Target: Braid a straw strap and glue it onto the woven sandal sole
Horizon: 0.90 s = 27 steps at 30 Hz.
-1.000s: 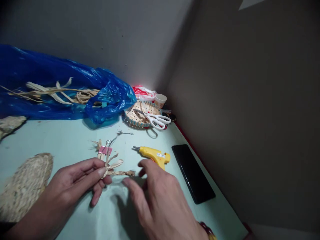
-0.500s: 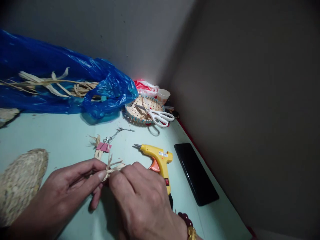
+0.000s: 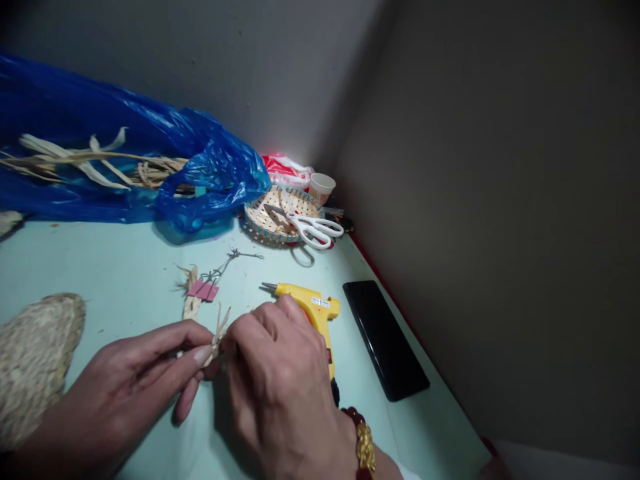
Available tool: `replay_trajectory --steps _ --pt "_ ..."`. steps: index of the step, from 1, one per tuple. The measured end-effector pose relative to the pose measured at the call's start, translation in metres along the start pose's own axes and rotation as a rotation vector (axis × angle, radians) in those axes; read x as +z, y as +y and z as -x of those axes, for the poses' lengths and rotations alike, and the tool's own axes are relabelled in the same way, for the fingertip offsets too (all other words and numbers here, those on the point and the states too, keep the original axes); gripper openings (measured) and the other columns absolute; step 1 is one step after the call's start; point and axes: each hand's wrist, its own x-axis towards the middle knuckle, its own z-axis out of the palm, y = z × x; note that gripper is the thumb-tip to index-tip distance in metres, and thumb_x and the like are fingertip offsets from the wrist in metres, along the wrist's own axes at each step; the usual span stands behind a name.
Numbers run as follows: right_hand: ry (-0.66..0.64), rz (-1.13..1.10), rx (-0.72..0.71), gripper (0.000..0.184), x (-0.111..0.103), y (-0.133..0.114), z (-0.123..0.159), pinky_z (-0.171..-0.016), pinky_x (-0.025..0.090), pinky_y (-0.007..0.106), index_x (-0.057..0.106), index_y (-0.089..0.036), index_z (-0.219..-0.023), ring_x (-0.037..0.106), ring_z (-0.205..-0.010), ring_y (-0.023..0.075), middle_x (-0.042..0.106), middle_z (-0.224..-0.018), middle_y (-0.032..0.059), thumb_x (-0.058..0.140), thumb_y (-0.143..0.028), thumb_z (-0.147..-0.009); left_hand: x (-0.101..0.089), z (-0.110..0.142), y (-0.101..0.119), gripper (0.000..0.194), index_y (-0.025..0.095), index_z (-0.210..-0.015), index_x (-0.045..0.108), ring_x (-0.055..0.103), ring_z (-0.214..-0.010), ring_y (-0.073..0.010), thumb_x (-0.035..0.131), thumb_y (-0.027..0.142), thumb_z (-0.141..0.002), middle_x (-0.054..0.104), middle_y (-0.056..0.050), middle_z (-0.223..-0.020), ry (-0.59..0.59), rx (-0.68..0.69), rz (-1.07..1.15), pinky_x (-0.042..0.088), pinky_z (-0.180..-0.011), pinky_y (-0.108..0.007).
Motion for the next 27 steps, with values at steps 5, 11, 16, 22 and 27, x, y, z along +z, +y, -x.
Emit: replay_trajectory --steps 5,11,16,22,27 --pt "-0.035 -0.116 0.154 0.013 -0.004 -0.002 -0.003 -0.066 0.036 0.03 0.056 -0.017 -0.077 0.046 -0.075 0.0152 0.051 -0.076 0.0002 0.056 -0.01 -0.088 0.007 0.003 -0.001 0.021 0.025 -0.068 0.061 0.05 -0.044 -0.0106 0.055 0.04 -0.081 0.049 0.01 -0.044 0.073 0.016 0.093 0.042 -0.05 -0.019" --pt "-0.106 -0.288 0.364 0.007 -0.009 0.002 -0.005 -0.08 0.039 0.033 0.055 -0.021 -0.089 0.051 -0.089 0.0169 0.057 -0.09 -0.0008 0.061 -0.021 -0.087 0.011 0.002 0.001 0.02 0.024 -0.063 0.063 0.045 -0.041 -0.0083 0.062 0.039 -0.075 0.049 0.01 -0.042 0.152 -0.022 0.093 0.036 -0.045 -0.018" --pt "-0.249 -0.437 0.568 0.017 -0.013 0.002 -0.011 -0.076 0.043 0.033 0.058 -0.022 -0.092 0.056 -0.086 0.0191 0.061 -0.088 0.0007 0.064 -0.037 -0.085 0.009 0.002 0.002 0.02 0.024 -0.061 0.063 0.041 -0.041 -0.0081 0.062 0.04 -0.073 0.046 0.01 -0.04 0.151 -0.041 0.079 0.033 -0.045 -0.018" --pt "-0.263 -0.603 0.592 0.014 -0.006 -0.002 -0.011 -0.061 0.041 0.027 0.056 -0.02 -0.073 0.049 -0.065 0.012 0.055 -0.069 -0.0036 0.06 -0.025 -0.085 0.009 0.003 0.0 0.02 0.024 -0.059 0.061 0.032 -0.038 -0.0081 0.058 0.039 -0.072 0.041 0.01 -0.038 0.175 -0.055 -0.022 0.023 -0.039 -0.02" --pt "-0.32 -0.775 0.662 0.016 -0.002 0.0 -0.007 -0.059 0.04 0.025 0.054 -0.019 -0.075 0.049 -0.065 0.0114 0.054 -0.068 -0.0043 0.059 -0.027 -0.088 0.01 0.002 0.001 0.02 0.022 -0.059 0.062 0.038 -0.047 -0.0086 0.057 0.037 -0.071 0.047 0.008 -0.049 0.153 -0.031 -0.044 0.03 -0.046 -0.019"
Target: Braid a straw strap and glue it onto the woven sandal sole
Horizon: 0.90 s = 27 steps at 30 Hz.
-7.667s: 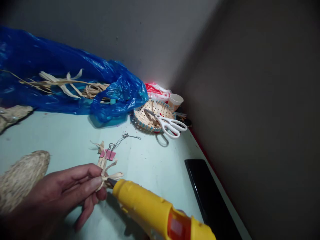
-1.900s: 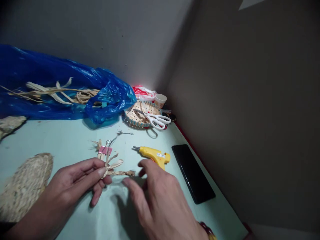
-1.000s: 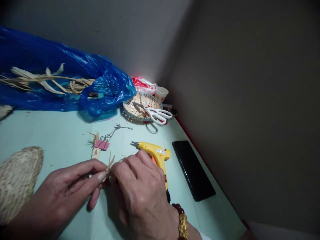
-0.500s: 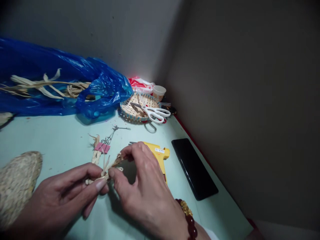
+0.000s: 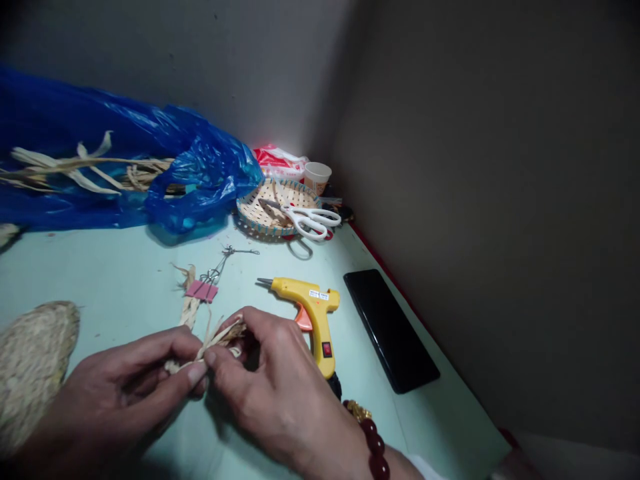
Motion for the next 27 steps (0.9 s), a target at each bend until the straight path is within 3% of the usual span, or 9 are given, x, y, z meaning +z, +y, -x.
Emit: replay_trajectory --steps 4,9,13,18,22,27 --pt "0.0 0.095 -0.052 0.007 -0.005 0.001 0.0 -0.06 0.042 0.024 0.058 -0.021 -0.082 0.052 -0.067 0.0106 0.056 -0.071 -0.0055 0.06 -0.02 -0.088 0.0 0.0 0.0 0.021 0.022 -0.06 0.061 0.037 -0.047 -0.0073 0.056 0.037 -0.073 0.048 0.009 -0.053 -0.026 0.037 0.042 0.034 -0.05 -0.018" --pt "0.04 0.284 -0.39 0.005 -0.014 0.003 -0.001 -0.085 0.044 0.026 0.067 -0.021 -0.092 0.059 -0.093 0.0123 0.066 -0.096 -0.0027 0.069 -0.019 -0.088 -0.001 0.0 0.002 0.021 0.021 -0.062 0.061 0.044 -0.051 -0.0086 0.057 0.038 -0.074 0.052 0.007 -0.056 -0.091 0.045 0.057 0.032 -0.049 -0.019" --pt "0.094 0.389 -0.529 0.002 -0.012 0.004 0.0 -0.082 0.042 0.029 0.07 -0.02 -0.09 0.057 -0.087 0.0127 0.066 -0.088 -0.0018 0.068 -0.018 -0.089 -0.003 0.0 0.003 0.019 0.02 -0.061 0.059 0.037 -0.05 -0.0086 0.059 0.036 -0.071 0.044 0.008 -0.053 -0.123 0.012 0.094 0.03 -0.047 -0.02" --pt "0.3 0.731 -0.89 0.018 -0.002 0.005 0.008 -0.086 0.036 0.043 0.07 -0.014 -0.089 0.052 -0.081 0.0186 0.067 -0.081 0.0033 0.053 -0.008 -0.092 -0.004 -0.001 0.004 0.016 0.021 -0.062 0.06 0.043 -0.048 -0.0099 0.057 0.033 -0.073 0.052 0.007 -0.054 -0.117 0.031 0.043 0.035 -0.048 -0.021" --pt "0.381 0.66 -0.881 0.021 0.004 0.013 0.012 -0.087 0.036 0.044 0.069 -0.016 -0.092 0.053 -0.084 0.0205 0.068 -0.086 0.0044 0.052 -0.005 -0.086 -0.003 0.001 0.005 0.017 0.023 -0.063 0.065 0.049 -0.046 -0.0109 0.061 0.035 -0.075 0.059 0.005 -0.055 -0.007 0.077 0.07 0.036 -0.044 -0.021" --pt "0.477 0.625 -0.894 0.025 0.008 0.023 0.014 -0.086 0.038 0.043 0.069 -0.019 -0.097 0.051 -0.086 0.0216 0.069 -0.089 0.0031 0.059 -0.004 -0.08 -0.003 0.002 0.006 0.016 0.024 -0.068 0.07 0.039 -0.039 -0.0097 0.064 0.038 -0.074 0.042 0.009 -0.04 0.032 0.002 0.128 0.03 -0.038 -0.02"
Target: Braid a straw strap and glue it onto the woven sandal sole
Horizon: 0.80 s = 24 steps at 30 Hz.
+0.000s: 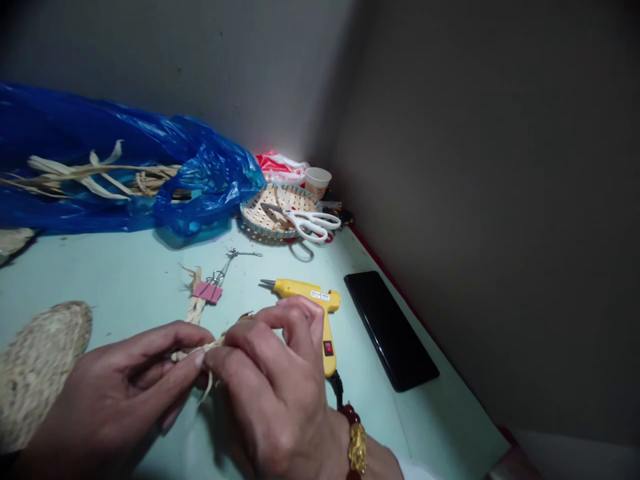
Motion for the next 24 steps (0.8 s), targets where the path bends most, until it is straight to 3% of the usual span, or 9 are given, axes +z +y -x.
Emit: replay_trajectory --steps 5,10,13,19,24 --pt "0.036 0.086 0.011 0.03 -0.001 -0.004 0.002 -0.092 0.038 0.043 0.069 -0.022 -0.101 0.049 -0.089 0.0213 0.067 -0.093 0.0014 0.066 -0.002 -0.079 -0.001 0.0 0.001 0.014 0.024 -0.065 0.07 0.04 -0.038 -0.0081 0.067 0.037 -0.071 0.044 0.009 -0.037 0.016 -0.022 0.014 0.03 -0.038 -0.017" --pt "-0.022 -0.116 0.335 0.016 -0.003 -0.005 -0.009 -0.091 0.042 0.035 0.068 -0.023 -0.088 0.052 -0.109 0.0196 0.058 -0.108 0.003 0.066 -0.007 -0.085 -0.001 0.0 0.002 0.017 0.024 -0.071 0.075 0.047 -0.04 -0.0089 0.073 0.039 -0.065 0.065 0.004 -0.048 0.067 -0.12 0.091 0.037 -0.039 -0.017" --pt "-0.11 -0.291 0.484 0.012 -0.005 -0.001 -0.017 -0.098 0.04 0.033 0.066 -0.023 -0.083 0.048 -0.124 0.0187 0.063 -0.109 0.0011 0.067 -0.011 -0.087 -0.001 -0.001 0.001 0.02 0.023 -0.073 0.075 0.048 -0.041 -0.009 0.076 0.041 -0.062 0.068 0.003 -0.05 0.048 -0.157 0.123 0.037 -0.039 -0.017" --pt "-0.172 -0.461 0.576 0.013 -0.009 0.003 -0.021 -0.085 0.045 0.03 0.061 -0.019 -0.077 0.063 -0.093 0.014 0.066 -0.096 -0.0011 0.067 -0.014 -0.087 -0.003 -0.006 -0.002 0.019 0.023 -0.071 0.071 0.04 -0.041 -0.0061 0.076 0.041 -0.066 0.061 0.006 -0.049 -0.074 -0.153 0.123 0.032 -0.039 -0.013" --pt "-0.165 -0.464 0.623 0.012 -0.007 0.004 -0.018 -0.085 0.045 0.031 0.062 -0.019 -0.076 0.063 -0.093 0.0153 0.066 -0.094 -0.001 0.068 -0.015 -0.085 0.0 -0.005 0.0 0.019 0.022 -0.07 0.072 0.044 -0.045 -0.0071 0.078 0.038 -0.063 0.061 0.004 -0.051 -0.09 -0.174 0.176 0.032 -0.038 -0.011"
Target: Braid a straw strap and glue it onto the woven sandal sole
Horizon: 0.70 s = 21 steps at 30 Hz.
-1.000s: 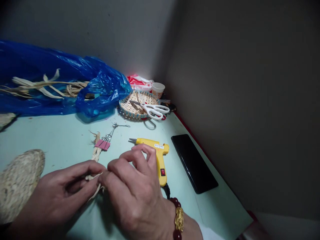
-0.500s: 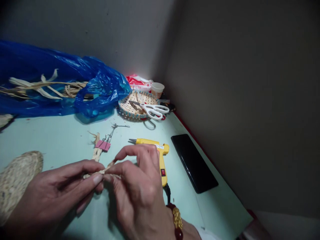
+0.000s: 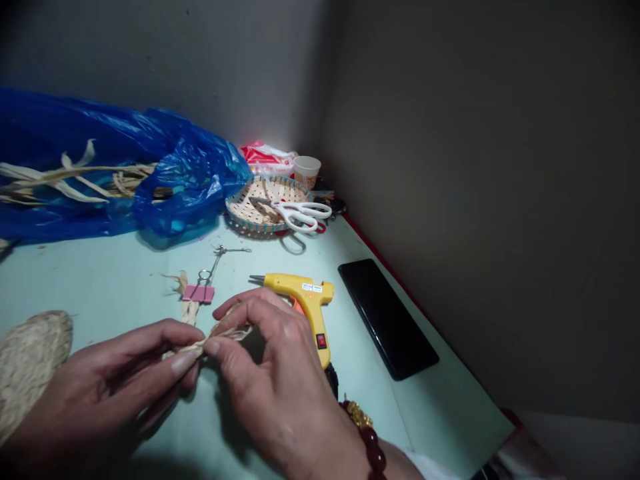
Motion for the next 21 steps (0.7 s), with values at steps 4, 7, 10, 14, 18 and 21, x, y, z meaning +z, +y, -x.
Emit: replay_trajectory --steps 4,7,10,14,18,21 --pt "-0.001 -0.039 0.087 0.007 0.001 0.002 -0.001 -0.084 0.047 0.033 0.062 -0.021 -0.083 0.063 -0.093 0.0171 0.067 -0.092 -0.0005 0.068 -0.024 -0.087 -0.002 0.0 -0.003 0.022 0.022 -0.07 0.072 0.043 -0.045 -0.0064 0.082 0.039 -0.061 0.06 0.004 -0.049 0.044 -0.03 0.015 0.032 -0.038 -0.009" --pt "-0.004 -0.031 0.082 0.009 -0.003 -0.001 -0.002 -0.083 0.048 0.032 0.062 -0.024 -0.097 0.063 -0.096 0.0173 0.068 -0.1 0.0 0.065 -0.029 -0.09 -0.008 -0.002 -0.009 0.027 0.022 -0.079 0.072 0.042 -0.044 -0.0064 0.08 0.044 -0.067 0.063 0.004 -0.053 0.014 -0.049 0.011 0.031 -0.039 -0.012" --pt "0.066 0.057 0.012 0.018 -0.017 -0.005 -0.004 -0.083 0.049 0.03 0.058 -0.026 -0.108 0.062 -0.102 0.0176 0.066 -0.11 0.0006 0.063 -0.032 -0.091 -0.014 -0.005 -0.014 0.028 0.022 -0.089 0.072 0.039 -0.041 -0.0057 0.075 0.046 -0.075 0.065 0.003 -0.058 -0.033 -0.025 0.031 0.029 -0.039 -0.015" --pt "0.136 0.549 -0.034 0.015 -0.039 0.003 -0.008 -0.072 0.048 0.036 0.057 -0.021 -0.096 0.06 -0.078 0.0197 0.064 -0.089 0.0035 0.049 -0.034 -0.097 -0.016 -0.007 -0.013 0.024 0.021 -0.082 0.072 0.039 -0.041 -0.0053 0.075 0.044 -0.075 0.065 0.002 -0.059 -0.023 -0.013 0.078 0.03 -0.039 -0.015" --pt "0.021 1.061 -0.049 0.016 -0.046 0.018 -0.012 -0.069 0.047 0.043 0.057 -0.018 -0.089 0.055 -0.079 0.0263 0.058 -0.09 0.0096 0.051 -0.032 -0.093 -0.014 -0.008 -0.008 0.023 0.019 -0.076 0.073 0.038 -0.039 -0.0032 0.077 0.041 -0.072 0.063 0.002 -0.057 -0.016 -0.023 0.132 0.028 -0.038 -0.014" --pt "0.029 1.169 -0.046 0.014 -0.047 0.023 -0.008 -0.064 0.047 0.041 0.052 -0.019 -0.086 0.055 -0.074 0.0252 0.056 -0.088 0.0098 0.048 -0.031 -0.093 -0.016 -0.01 -0.009 0.023 0.018 -0.077 0.073 0.036 -0.037 -0.0017 0.076 0.041 -0.073 0.064 0.001 -0.058 -0.022 -0.009 0.138 0.025 -0.038 -0.013"
